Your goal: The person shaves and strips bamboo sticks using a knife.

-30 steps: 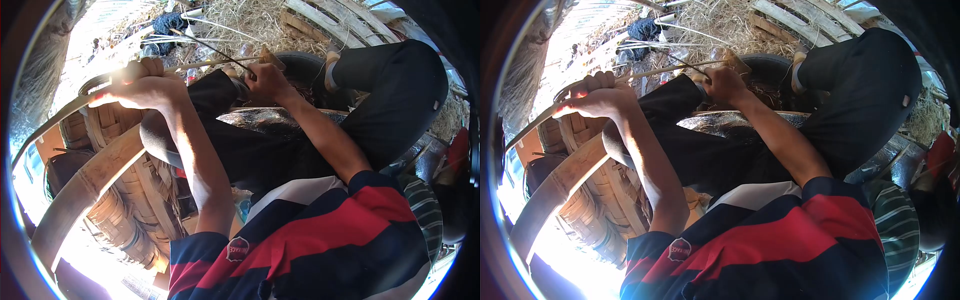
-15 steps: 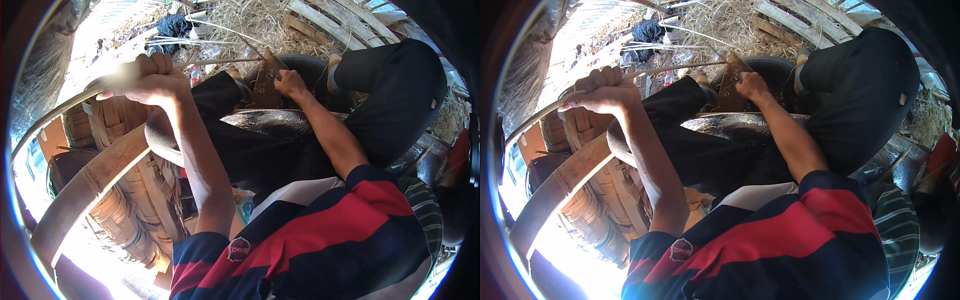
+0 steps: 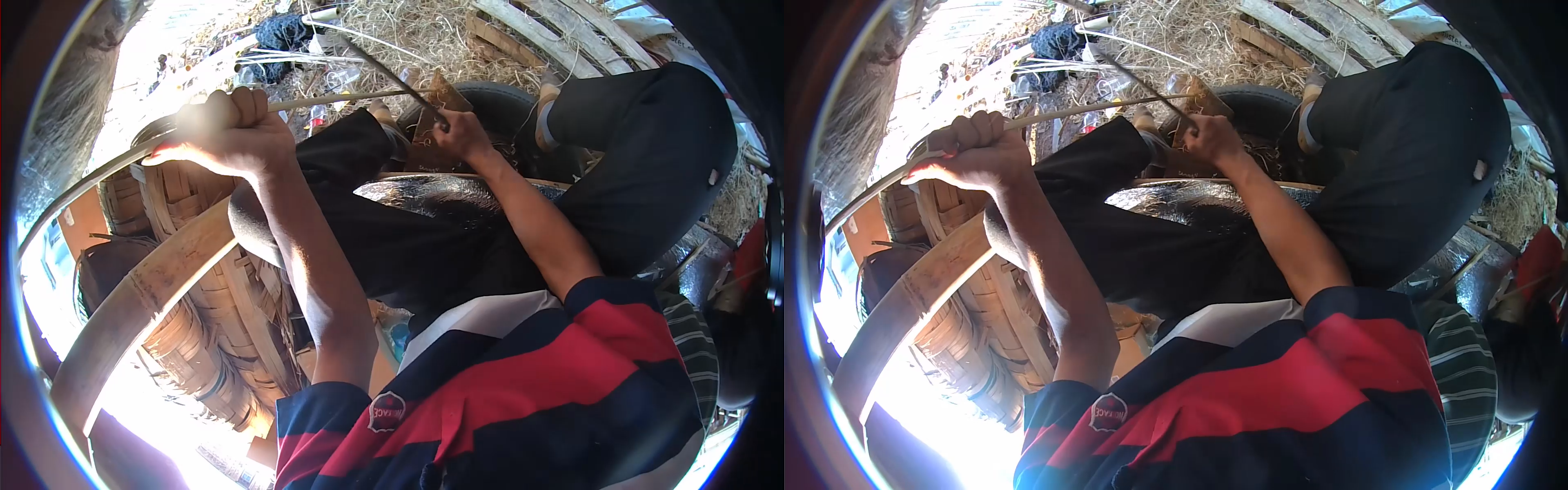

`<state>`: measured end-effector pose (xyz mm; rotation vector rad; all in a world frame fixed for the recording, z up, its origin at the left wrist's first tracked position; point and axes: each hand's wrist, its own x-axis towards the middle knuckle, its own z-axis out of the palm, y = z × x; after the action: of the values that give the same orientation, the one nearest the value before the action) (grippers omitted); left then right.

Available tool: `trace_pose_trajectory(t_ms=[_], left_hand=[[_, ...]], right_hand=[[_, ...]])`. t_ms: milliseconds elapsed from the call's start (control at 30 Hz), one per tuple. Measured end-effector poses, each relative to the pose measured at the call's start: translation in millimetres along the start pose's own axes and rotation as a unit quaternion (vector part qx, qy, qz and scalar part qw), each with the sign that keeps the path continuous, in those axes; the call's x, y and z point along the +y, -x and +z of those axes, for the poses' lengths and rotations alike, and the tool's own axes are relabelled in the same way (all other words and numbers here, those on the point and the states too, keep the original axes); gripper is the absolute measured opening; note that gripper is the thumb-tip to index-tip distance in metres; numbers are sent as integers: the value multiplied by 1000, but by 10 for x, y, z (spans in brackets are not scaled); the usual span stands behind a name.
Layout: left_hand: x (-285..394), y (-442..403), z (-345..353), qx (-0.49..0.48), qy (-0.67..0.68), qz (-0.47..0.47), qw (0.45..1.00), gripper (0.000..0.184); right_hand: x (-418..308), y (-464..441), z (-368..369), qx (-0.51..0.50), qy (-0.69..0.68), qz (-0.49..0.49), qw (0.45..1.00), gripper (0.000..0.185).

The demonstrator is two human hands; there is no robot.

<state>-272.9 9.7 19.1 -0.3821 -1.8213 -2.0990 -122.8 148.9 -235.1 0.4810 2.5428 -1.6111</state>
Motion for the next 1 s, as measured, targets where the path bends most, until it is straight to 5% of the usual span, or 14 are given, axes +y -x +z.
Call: trace_pose_trajectory(t_ms=[233,467,600,667,767,1000], left_hand=[[29,-23,52,-35,105,-79,991,67],[13,-21,74,-32,142,-108,984,68],[12,31,82,-52,104,-75,990,68],[12,16,96,-52,86,-54,993,68],[7,-10,87,-59,121,-78,988,68],[-30,-14,59,-61,129,-74,987,68]], right_hand=[[156,-87,-114,-19,126,40,991,22],[-1301,-73,-493,3,-112,-164,980,22],[-943,-96,-434,-34,-71,-79,994,22],[-142,-214,-168,-74,14,-49,996,23],[147,-165,-79,-15,-2,-44,999,25],[-681,-182,-308,-50,70,-56,995,26]])
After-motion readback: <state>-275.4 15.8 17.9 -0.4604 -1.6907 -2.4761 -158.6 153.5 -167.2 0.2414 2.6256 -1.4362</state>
